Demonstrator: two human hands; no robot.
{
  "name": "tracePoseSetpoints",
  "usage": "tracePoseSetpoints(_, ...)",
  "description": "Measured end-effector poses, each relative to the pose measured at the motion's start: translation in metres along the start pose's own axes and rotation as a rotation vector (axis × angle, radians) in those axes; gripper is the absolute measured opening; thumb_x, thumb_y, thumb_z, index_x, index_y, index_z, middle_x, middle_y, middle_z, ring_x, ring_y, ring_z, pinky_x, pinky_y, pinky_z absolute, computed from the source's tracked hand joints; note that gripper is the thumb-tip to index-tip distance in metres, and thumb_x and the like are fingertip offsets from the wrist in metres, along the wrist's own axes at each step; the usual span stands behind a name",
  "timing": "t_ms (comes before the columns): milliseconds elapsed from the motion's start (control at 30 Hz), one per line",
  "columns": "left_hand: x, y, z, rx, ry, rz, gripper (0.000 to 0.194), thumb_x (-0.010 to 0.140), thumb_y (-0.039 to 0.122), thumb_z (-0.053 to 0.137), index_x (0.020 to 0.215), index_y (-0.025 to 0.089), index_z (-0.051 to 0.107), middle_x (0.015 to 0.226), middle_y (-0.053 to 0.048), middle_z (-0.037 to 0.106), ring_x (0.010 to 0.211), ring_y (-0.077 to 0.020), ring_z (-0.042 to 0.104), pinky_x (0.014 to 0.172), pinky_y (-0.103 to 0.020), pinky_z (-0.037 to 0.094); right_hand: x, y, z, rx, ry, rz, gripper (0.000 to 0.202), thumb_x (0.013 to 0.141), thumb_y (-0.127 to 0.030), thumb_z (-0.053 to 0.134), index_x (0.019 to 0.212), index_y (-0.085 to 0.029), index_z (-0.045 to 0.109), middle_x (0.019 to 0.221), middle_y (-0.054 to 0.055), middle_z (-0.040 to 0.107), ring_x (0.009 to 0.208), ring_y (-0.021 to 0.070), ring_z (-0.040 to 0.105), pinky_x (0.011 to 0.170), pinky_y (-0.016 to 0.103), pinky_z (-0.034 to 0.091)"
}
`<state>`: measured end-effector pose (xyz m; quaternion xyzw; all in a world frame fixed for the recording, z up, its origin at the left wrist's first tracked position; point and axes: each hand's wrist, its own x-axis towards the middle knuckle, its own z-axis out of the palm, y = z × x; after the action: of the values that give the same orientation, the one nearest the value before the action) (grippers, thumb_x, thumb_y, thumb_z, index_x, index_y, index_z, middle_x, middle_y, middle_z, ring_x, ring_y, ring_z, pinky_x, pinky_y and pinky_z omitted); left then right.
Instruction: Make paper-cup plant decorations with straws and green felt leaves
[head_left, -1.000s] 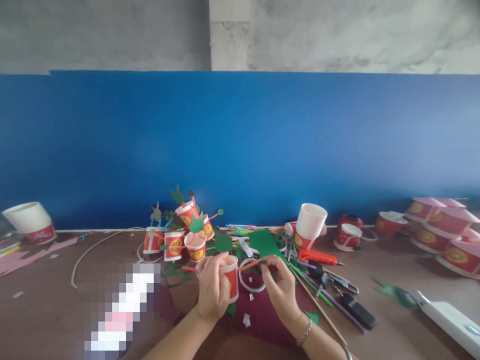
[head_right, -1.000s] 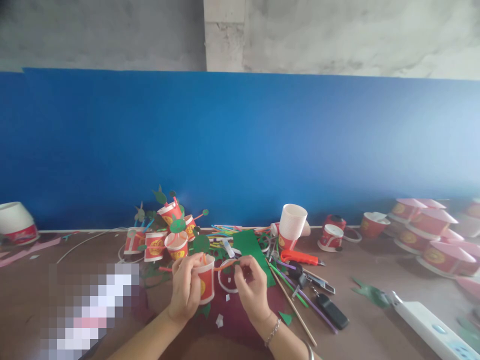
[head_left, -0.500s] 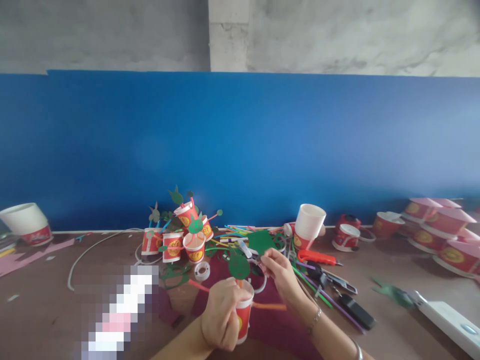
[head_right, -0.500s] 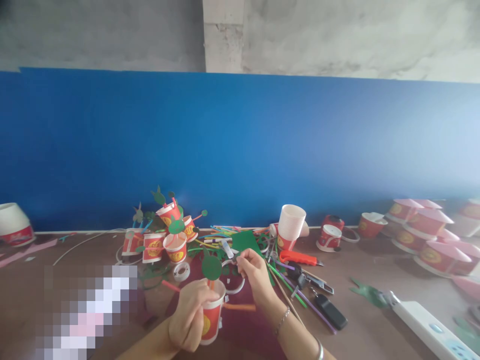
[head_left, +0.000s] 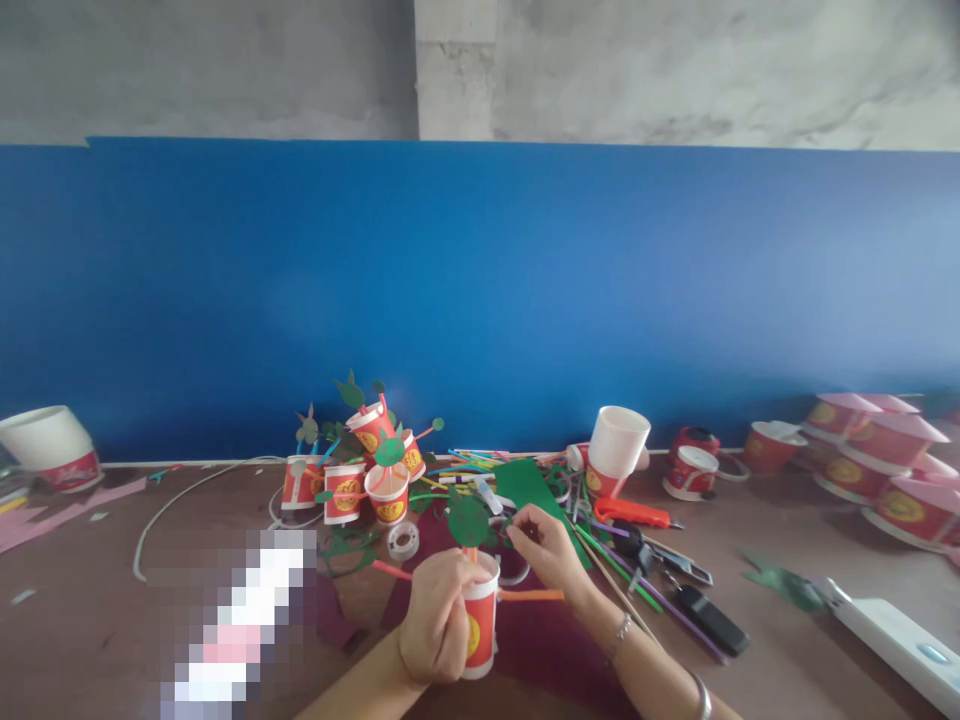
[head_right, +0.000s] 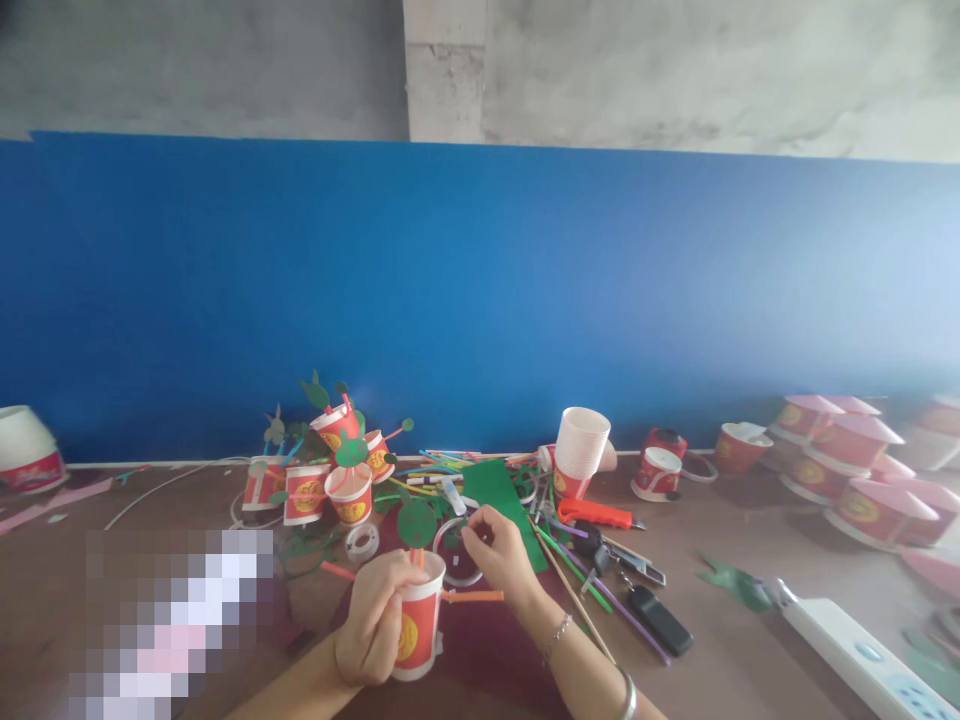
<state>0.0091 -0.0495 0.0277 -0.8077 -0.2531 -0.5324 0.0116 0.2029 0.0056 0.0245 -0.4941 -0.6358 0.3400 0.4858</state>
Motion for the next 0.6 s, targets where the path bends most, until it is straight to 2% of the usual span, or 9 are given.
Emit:
tracePoseSetpoints(167, 0.004, 0.005, -0.002, -0.046, 0.010, 0.027, 0.033, 0.081, 0.010, 0.033, 0.108, 0.018, 0.051, 0.096, -0.010, 0.068, 0.089, -0.0207, 0.062, 0.079, -0.033, 0.048, 0.000, -0.004, -0.001, -0.007, 0.048, 0.001, 0.017, 0.071, -0.028, 0.059, 0.059, -0.018, 0.052, 0.052, -0.005, 0.048, 0.048, 0.0098, 0.041, 0.048, 0.022, 0.033)
tracePoseSetpoints(400, 0.010, 0.011, -0.003, -0.091, -0.073, -0.114, 0.028, 0.085, 0.013, 0.028, 0.097, 0.019, 0.052, 0.084, -0.008, 0.065, 0.079, -0.0192, 0.061, 0.072, -0.030, 0.047, -0.003, -0.023, 0.001, 0.293, -0.063, 0.155, 0.018, 0.072, -0.032, 0.060, 0.065, -0.017, 0.051, 0.051, -0.003, 0.054, 0.047, 0.0095, 0.044, 0.047, 0.021, 0.032)
tracePoseSetpoints(600, 0.010, 0.015, -0.002, -0.158, -0.119, -0.076, 0.028, 0.085, 0.014, 0.026, 0.094, 0.019, 0.052, 0.079, -0.009, 0.064, 0.075, -0.0191, 0.061, 0.070, -0.030, 0.047, -0.009, -0.039, 0.002, 0.405, -0.075, 0.195, 0.018, 0.071, -0.031, 0.061, 0.064, -0.017, 0.051, 0.049, -0.004, 0.053, 0.046, 0.0081, 0.042, 0.046, 0.021, 0.029)
